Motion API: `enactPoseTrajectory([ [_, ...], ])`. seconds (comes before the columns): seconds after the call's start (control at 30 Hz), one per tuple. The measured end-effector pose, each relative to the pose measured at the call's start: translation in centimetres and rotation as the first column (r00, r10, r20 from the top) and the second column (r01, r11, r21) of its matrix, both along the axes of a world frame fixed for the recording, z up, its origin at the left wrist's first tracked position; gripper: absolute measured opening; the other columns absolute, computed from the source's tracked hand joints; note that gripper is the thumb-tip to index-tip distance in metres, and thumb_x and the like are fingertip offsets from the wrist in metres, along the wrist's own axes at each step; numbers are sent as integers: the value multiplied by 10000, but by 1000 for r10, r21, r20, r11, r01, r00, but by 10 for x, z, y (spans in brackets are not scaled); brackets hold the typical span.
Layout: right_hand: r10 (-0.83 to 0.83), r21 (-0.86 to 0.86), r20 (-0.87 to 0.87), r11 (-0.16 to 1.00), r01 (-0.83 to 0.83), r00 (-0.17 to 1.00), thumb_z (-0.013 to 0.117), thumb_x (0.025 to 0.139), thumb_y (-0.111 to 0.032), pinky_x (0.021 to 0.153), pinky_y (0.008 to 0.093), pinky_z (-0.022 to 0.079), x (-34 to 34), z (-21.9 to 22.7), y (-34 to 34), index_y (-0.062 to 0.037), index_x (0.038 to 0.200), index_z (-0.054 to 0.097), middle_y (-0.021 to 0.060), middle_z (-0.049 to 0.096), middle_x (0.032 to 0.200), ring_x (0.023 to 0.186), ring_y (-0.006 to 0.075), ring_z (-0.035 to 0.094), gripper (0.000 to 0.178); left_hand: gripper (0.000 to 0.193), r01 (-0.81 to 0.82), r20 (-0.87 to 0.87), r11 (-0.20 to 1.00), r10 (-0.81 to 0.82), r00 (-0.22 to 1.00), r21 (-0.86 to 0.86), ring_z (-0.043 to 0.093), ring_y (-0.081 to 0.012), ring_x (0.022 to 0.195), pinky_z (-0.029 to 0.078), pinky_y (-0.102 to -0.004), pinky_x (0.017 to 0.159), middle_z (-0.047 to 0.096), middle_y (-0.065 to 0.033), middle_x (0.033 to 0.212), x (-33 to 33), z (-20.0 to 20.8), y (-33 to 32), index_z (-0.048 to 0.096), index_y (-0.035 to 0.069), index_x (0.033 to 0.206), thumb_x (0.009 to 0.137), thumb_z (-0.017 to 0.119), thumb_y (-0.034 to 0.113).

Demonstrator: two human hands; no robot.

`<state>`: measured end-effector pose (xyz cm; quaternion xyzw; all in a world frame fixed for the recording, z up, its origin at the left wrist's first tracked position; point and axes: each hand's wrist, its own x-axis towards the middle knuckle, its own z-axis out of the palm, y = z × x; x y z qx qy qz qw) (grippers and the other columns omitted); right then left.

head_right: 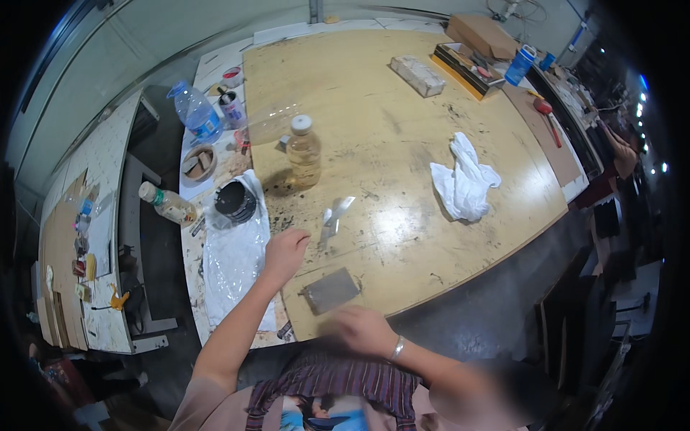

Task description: The person sands a small metal tool on a workbench using a sanding block. They then move to a large black wooden furniture piece and sand its edges and surfaces with the same block.

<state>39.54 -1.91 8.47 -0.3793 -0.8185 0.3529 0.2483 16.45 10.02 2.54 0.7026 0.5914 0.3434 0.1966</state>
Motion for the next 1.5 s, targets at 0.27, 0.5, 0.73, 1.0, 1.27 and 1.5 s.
enactPoseTrajectory([
  [0.27, -250, -106, 25, 962, 252, 968, 675, 863, -137, 711, 437, 553, 50, -28, -28, -65, 976, 683, 152, 679, 904, 805, 365, 661, 135, 251, -51, -409, 994, 6, 913, -98, 679, -352, 858, 535, -470, 775, 674, -134, 923, 67, -2, 53, 685, 64, 963, 835, 726, 276],
  [0.5, -299, -115, -39, 949, 293, 954, 664, 866, -141, 703, 451, 543, 61, -39, -21, -54, 976, 688, 166, 676, 879, 804, 372, 660, 142, 229, -108, -493, 972, -8, 870, -206, 690, -353, 868, 539, -475, 762, 705, -142, 951, 72, 7, 63, 693, 63, 968, 829, 683, 245],
  [0.73, -307, -108, -80, 949, 297, 949, 652, 878, -146, 716, 450, 538, 66, -45, -7, -43, 991, 697, 171, 673, 871, 792, 379, 654, 159, 161, -305, -201, 852, 240, 950, -425, 689, -344, 833, 515, -468, 740, 722, -123, 851, 53, 7, 60, 702, 90, 871, 814, 683, 239],
  [1.0, -282, -91, -93, 958, 274, 955, 650, 889, -154, 705, 450, 535, 67, -52, 2, -43, 979, 698, 165, 669, 858, 778, 377, 651, 151, 228, -268, -359, 921, 157, 920, -284, 694, -337, 832, 519, -476, 737, 723, -122, 902, 69, 5, 40, 696, 81, 894, 838, 706, 301],
  [1.27, -270, -80, -108, 962, 262, 957, 653, 891, -154, 703, 449, 534, 67, -48, 14, -43, 985, 701, 165, 670, 846, 776, 376, 653, 153, 229, -274, -526, 914, 82, 846, -299, 711, -378, 869, 549, -491, 753, 723, -175, 899, 90, 15, 46, 719, 37, 892, 839, 674, 255],
  [1.5, -272, -99, -147, 961, 260, 951, 660, 883, -146, 705, 442, 543, 72, -51, 20, -39, 979, 717, 168, 686, 848, 768, 373, 665, 155, 213, -344, -547, 840, 68, 834, -420, 724, -376, 843, 555, -484, 728, 744, -170, 885, 87, 8, 58, 760, 55, 897, 799, 665, 219],
])
